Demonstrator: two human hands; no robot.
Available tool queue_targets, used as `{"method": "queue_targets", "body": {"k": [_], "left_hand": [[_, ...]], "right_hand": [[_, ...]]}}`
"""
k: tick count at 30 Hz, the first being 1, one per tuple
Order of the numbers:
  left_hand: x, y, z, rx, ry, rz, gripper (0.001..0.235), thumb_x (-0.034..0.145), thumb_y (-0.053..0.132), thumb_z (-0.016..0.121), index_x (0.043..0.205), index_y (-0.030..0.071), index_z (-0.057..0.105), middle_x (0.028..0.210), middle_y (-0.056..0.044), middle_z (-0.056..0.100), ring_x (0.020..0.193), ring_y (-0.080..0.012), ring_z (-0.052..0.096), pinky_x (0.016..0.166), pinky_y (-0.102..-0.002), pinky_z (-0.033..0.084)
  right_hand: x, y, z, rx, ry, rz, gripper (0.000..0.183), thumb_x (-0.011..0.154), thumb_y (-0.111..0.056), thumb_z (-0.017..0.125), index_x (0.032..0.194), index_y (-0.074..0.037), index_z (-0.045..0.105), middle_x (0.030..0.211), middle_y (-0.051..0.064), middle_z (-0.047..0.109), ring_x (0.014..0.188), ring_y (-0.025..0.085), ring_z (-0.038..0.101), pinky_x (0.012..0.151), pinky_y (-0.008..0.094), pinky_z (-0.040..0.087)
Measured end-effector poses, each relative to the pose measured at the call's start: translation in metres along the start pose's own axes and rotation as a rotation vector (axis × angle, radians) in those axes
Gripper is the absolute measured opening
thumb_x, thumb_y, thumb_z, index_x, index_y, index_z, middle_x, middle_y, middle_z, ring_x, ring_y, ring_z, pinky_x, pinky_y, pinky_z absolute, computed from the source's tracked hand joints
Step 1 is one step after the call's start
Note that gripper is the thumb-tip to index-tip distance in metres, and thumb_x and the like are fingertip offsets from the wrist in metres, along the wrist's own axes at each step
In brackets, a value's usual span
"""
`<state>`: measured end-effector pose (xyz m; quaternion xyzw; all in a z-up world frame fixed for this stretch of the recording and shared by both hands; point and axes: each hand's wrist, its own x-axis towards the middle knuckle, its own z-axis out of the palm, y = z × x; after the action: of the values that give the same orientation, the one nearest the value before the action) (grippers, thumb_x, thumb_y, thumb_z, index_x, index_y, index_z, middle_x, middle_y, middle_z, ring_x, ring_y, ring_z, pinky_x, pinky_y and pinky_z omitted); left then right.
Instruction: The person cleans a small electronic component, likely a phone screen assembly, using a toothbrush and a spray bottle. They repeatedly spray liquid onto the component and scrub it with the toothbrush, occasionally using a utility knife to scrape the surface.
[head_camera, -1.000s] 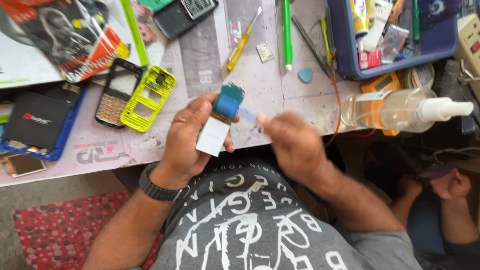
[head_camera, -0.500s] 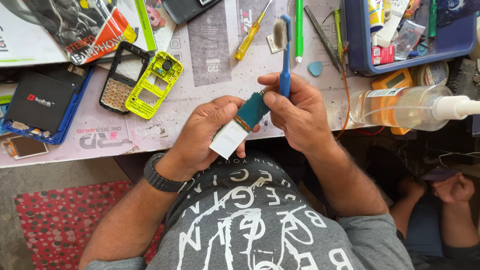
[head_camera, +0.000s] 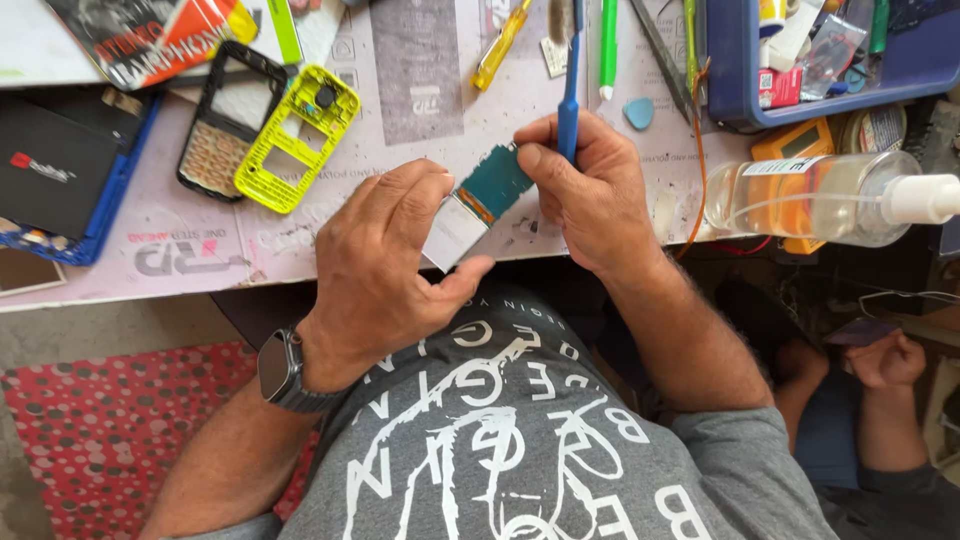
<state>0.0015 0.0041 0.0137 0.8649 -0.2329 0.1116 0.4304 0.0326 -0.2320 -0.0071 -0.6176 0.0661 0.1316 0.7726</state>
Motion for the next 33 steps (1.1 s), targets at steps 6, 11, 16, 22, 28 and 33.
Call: {"method": "queue_targets", "body": {"k": [6,11,16,22,28,33], "left_hand": [[-0.005,-0.005,0.016,0.091,0.03,0.025,0.052,0.079,0.015,0.085,0.122,0.001,0.059,0.118,-0.014,0.064,0.105,-0.0328,0.065,0.091,-0.046,0.051],[-0.006,-0.009,0.021,0.153,0.04,0.043,0.043,0.083,0.012,0.083,0.119,0.003,0.062,0.114,-0.009,0.065,0.101,-0.0272,0.063,0.093,-0.044,0.044],[-0.007,-0.016,0.02,0.21,0.037,0.037,0.043,0.085,0.015,0.084,0.12,0.004,0.062,0.113,-0.009,0.065,0.102,-0.0258,0.061,0.098,-0.045,0.039],[-0.008,-0.019,0.021,0.194,0.036,0.042,0.055,0.085,0.013,0.083,0.132,-0.001,0.059,0.115,-0.007,0.066,0.105,-0.0246,0.061,0.1,-0.044,0.04],[-0.01,-0.018,0.022,0.185,0.049,0.016,0.062,0.083,0.014,0.083,0.135,-0.003,0.053,0.104,-0.009,0.063,0.102,-0.0272,0.061,0.1,-0.046,0.039],[-0.009,-0.02,0.022,0.192,0.094,0.023,0.058,0.085,0.011,0.081,0.133,-0.003,0.053,0.102,-0.008,0.063,0.102,-0.0258,0.061,0.098,-0.046,0.037]], "right_hand": [[0.004,0.005,0.006,-0.057,0.011,-0.003,0.013,0.102,-0.005,0.07,0.113,0.001,0.067,0.075,-0.003,0.059,0.052,0.002,0.044,0.044,0.021,0.033],[-0.014,-0.015,0.004,-0.705,0.024,-0.41,0.023,0.114,-0.001,0.059,0.137,0.003,0.057,0.103,0.006,0.063,0.077,0.015,0.056,0.064,0.027,0.047],[-0.068,-0.031,-0.002,-1.101,-0.099,-0.381,0.044,0.106,-0.005,0.064,0.147,-0.004,0.051,0.096,0.014,0.068,0.077,0.025,0.07,0.067,0.035,0.055],[-0.081,-0.023,0.016,-1.32,-0.206,-0.273,0.052,0.096,-0.008,0.068,0.146,-0.012,0.053,0.089,0.013,0.065,0.064,0.033,0.065,0.056,0.044,0.053],[-0.069,-0.017,0.03,-1.413,-0.11,-0.357,0.052,0.096,-0.004,0.066,0.147,-0.012,0.055,0.085,0.012,0.06,0.06,0.032,0.062,0.051,0.045,0.049],[-0.063,-0.017,0.029,-1.423,-0.157,-0.348,0.05,0.094,-0.004,0.068,0.142,-0.012,0.059,0.079,0.012,0.059,0.056,0.032,0.061,0.049,0.045,0.049]]}}
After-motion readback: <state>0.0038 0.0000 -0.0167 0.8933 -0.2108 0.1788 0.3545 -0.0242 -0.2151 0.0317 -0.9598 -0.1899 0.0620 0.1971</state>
